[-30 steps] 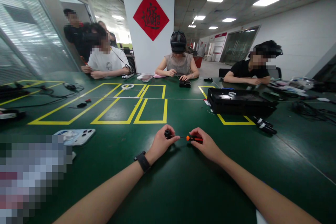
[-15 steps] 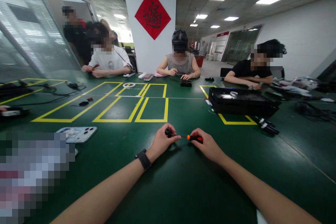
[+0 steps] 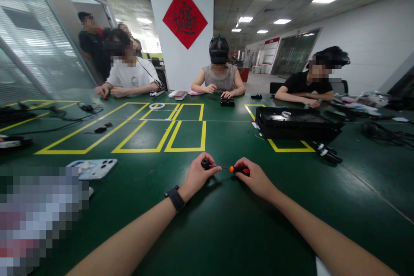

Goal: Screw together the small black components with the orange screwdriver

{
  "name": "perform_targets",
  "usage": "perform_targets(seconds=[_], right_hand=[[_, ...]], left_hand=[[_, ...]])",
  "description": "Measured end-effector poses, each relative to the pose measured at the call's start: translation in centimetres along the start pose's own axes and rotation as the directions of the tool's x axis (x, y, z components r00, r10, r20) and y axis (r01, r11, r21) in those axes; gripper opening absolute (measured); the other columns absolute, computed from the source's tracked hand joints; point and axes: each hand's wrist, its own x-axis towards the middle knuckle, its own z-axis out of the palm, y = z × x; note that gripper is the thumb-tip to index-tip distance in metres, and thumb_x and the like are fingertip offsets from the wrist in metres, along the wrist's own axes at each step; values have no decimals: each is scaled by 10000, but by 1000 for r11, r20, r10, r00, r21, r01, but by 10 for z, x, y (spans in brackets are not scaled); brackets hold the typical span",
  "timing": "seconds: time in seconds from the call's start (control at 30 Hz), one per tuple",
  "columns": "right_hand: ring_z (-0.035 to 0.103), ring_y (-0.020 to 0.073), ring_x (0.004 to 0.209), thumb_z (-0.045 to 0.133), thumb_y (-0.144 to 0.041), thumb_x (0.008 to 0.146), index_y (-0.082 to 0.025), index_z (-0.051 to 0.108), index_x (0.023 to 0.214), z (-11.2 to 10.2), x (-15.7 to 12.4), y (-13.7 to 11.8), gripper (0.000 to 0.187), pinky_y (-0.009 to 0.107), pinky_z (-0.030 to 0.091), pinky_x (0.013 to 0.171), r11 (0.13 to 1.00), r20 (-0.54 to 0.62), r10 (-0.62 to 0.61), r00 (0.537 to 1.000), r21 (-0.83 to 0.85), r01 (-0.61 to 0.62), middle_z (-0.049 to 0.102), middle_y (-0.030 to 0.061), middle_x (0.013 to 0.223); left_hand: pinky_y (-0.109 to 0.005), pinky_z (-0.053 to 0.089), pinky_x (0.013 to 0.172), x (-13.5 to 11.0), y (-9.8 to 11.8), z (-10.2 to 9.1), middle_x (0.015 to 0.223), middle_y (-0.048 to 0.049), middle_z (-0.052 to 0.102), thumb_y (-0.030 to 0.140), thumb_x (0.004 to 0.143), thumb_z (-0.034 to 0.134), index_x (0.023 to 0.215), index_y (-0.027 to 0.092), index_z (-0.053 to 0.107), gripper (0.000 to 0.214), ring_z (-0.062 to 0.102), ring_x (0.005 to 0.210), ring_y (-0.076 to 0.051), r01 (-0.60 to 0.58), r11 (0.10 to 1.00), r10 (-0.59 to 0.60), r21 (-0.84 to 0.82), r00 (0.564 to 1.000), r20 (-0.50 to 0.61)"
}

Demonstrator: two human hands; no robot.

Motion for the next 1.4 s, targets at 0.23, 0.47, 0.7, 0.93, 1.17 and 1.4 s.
perform_targets(seconds=[0.23,0.47,0.7,0.93,1.17,1.4], right_hand=[[548,146,839,521,-185,777,-189,555,912,-1,0,-1,140,315,420,782,1000,2,10,1000,-1,-10,587,18,901],[542,144,840,528,-191,778,-195,560,917,1,0,1,142,305,419,785,1000,-1,-6,1000,-10,6,585,13,899],[488,181,997,427,-235,864,-204,615,925,-2,4,5,200,358,362,904,994,67,-57,996,-85,63,561,56,1008],[515,175,919,521,-262,809,-209,558,1005,-1,3,5,206,337,406,831,999,41,-17,999,-49,20,568,38,983],[520,170,916,459,-224,842,-196,591,940,1,3,4,166,345,395,853,998,49,-32,998,-56,34,580,43,954],[542,139,836,539,-183,764,-192,557,907,2,2,5,145,308,419,779,1000,3,1,1000,-14,-1,584,9,894]], left_hand=[[-214,395,582,0,0,1,687,31,547,371,669,656,749,164,508,267,493,598,-93,10,1000,-10,6,1000,-13],[-208,358,561,0,-1,0,645,40,505,399,735,580,737,167,520,240,446,568,-88,19,999,-17,40,999,-37],[-219,375,608,0,-2,0,689,24,524,387,783,525,775,171,522,216,476,632,-106,4,1000,-3,20,1000,-17],[-231,394,639,1,0,0,736,15,556,371,775,538,803,175,529,198,504,663,-112,-3,999,4,48,1000,-4],[-225,404,620,-1,1,0,699,36,547,326,679,655,831,174,506,261,514,632,-101,-26,999,25,38,1000,17],[-230,406,627,0,0,1,711,32,544,319,674,659,834,175,505,265,516,644,-104,-30,998,29,46,999,25]])
